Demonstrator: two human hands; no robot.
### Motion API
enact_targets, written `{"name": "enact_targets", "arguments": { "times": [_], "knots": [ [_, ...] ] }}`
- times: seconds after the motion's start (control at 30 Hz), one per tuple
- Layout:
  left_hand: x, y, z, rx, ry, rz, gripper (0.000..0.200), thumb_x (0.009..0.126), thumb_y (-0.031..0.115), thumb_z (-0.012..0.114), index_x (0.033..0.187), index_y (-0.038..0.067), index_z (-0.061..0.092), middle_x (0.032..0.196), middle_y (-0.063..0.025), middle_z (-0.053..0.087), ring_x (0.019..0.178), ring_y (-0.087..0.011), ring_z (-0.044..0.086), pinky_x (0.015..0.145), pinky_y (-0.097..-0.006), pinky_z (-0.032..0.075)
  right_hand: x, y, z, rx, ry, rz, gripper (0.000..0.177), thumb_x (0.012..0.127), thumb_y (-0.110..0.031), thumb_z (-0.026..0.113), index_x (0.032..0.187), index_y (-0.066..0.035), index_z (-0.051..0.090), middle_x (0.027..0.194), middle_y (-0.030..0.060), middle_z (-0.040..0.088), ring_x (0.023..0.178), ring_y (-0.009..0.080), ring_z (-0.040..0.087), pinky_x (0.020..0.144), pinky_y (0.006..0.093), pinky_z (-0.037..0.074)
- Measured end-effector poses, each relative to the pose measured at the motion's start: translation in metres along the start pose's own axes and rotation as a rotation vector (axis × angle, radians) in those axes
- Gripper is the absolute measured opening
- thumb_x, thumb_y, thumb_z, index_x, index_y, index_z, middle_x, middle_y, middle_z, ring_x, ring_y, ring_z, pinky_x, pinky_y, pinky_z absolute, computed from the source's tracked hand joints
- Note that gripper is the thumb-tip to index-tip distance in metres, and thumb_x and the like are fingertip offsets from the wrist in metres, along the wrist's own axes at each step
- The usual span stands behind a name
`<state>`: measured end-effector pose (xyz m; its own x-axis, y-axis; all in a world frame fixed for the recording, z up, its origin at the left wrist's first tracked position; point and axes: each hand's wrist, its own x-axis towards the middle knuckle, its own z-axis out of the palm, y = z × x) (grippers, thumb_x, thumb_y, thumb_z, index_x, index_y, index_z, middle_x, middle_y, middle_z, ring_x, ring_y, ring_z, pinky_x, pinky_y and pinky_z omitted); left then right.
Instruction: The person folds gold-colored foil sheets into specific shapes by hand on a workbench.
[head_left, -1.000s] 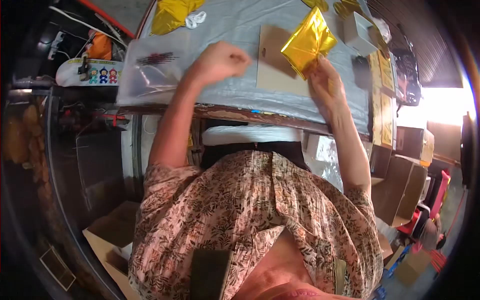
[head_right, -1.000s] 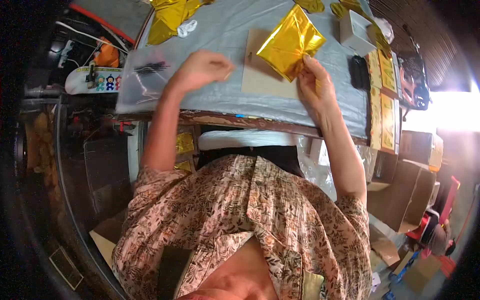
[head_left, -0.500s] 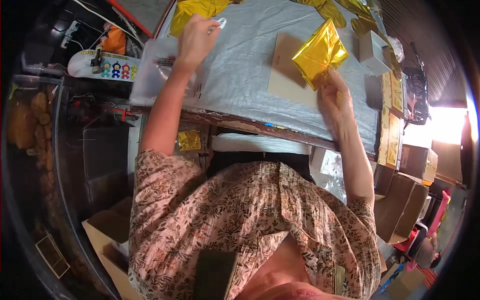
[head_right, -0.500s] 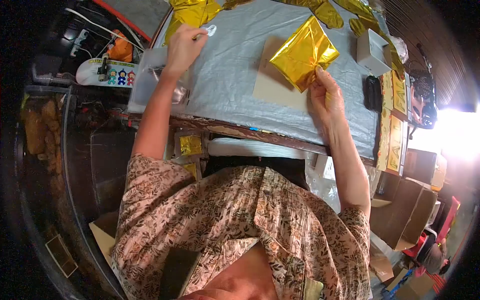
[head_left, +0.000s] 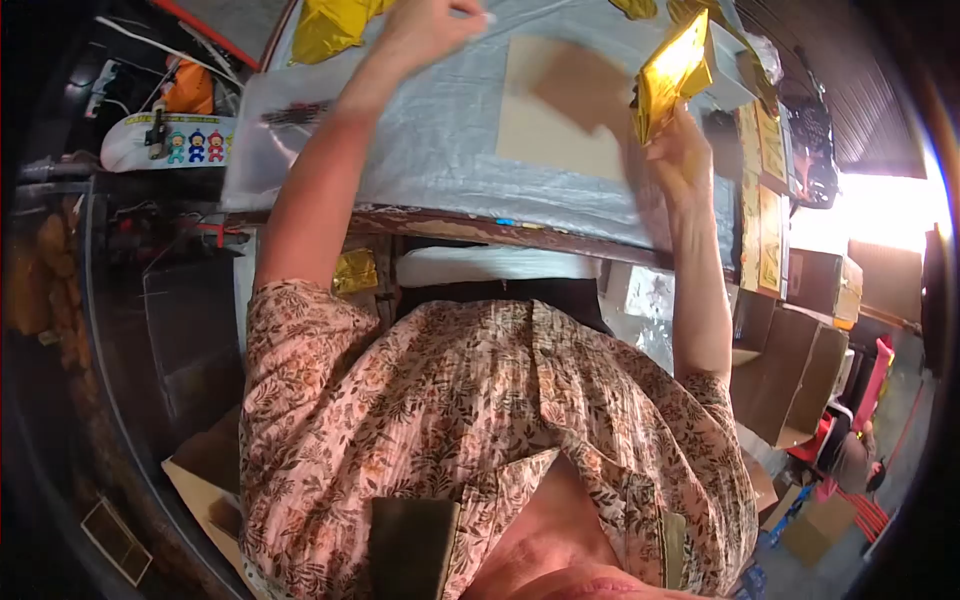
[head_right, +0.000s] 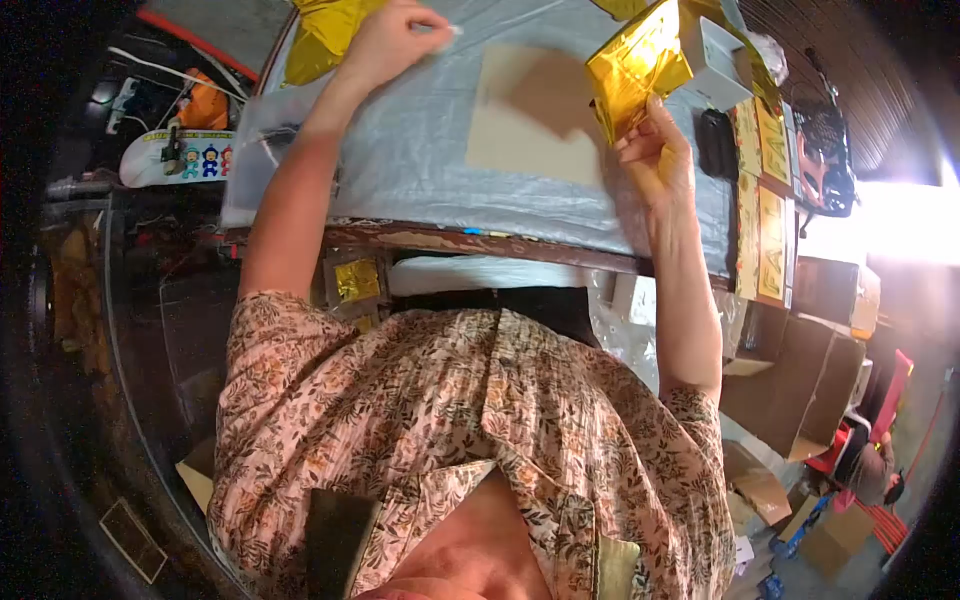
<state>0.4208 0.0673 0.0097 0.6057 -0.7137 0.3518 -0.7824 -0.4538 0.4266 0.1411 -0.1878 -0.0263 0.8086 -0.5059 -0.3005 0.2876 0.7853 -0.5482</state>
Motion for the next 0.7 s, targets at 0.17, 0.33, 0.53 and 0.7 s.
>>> {"name": "enact_targets", "arguments": {
  "times": [0.17, 0.33, 0.53, 0.7],
  "knots": [
    [-0.023, 0.072, 0.056, -0.339, -0.176, 0.014, 0.026, 0.082, 0.032, 0.080, 0.095, 0.010, 0.082, 0.099, -0.0110, 0.068, 0.092, -0.0272, 0.067, 0.078, -0.0393, 0.053, -0.006, -0.019, -0.010, -0.034, 0.071, -0.005, 0.024, 0.103, -0.019, 0.063, 0.123, -0.005, 0.065, 0.119, 0.0071, 0.072, 0.104, 0.0171, 0.070, 0.078, 0.0311, 0.056],
    [-0.036, 0.075, 0.078, -0.321, -0.178, 0.166, 0.033, 0.090, 0.026, 0.076, 0.118, 0.011, 0.078, 0.107, -0.0108, 0.068, 0.092, -0.0242, 0.067, 0.079, -0.0353, 0.053, -0.011, -0.026, -0.034, -0.001, -0.036, 0.086, 0.023, 0.094, -0.008, 0.075, 0.114, -0.002, 0.068, 0.117, 0.0119, 0.073, 0.110, 0.0232, 0.068, 0.097, 0.0389, 0.054],
    [-0.070, 0.037, 0.045, -0.184, 0.079, 0.190, 0.040, 0.090, 0.021, 0.075, 0.128, 0.008, 0.070, 0.118, -0.0147, 0.067, 0.102, -0.0323, 0.067, 0.091, -0.0384, 0.054, -0.029, -0.031, -0.043, -0.032, -0.038, 0.105, 0.020, 0.094, -0.009, 0.074, 0.112, -0.002, 0.068, 0.111, 0.0105, 0.074, 0.102, 0.0212, 0.070, 0.089, 0.0342, 0.057],
    [-0.068, -0.015, 0.028, 0.102, 0.194, 0.058, 0.041, 0.086, 0.031, 0.080, 0.122, 0.011, 0.074, 0.125, -0.0095, 0.064, 0.115, -0.0316, 0.062, 0.096, -0.0432, 0.049, -0.039, -0.014, -0.030, -0.127, 0.102, 0.040, 0.021, 0.097, -0.015, 0.071, 0.116, -0.005, 0.067, 0.110, 0.0068, 0.073, 0.091, 0.0157, 0.069, 0.069, 0.0230, 0.054]
  ]
}}
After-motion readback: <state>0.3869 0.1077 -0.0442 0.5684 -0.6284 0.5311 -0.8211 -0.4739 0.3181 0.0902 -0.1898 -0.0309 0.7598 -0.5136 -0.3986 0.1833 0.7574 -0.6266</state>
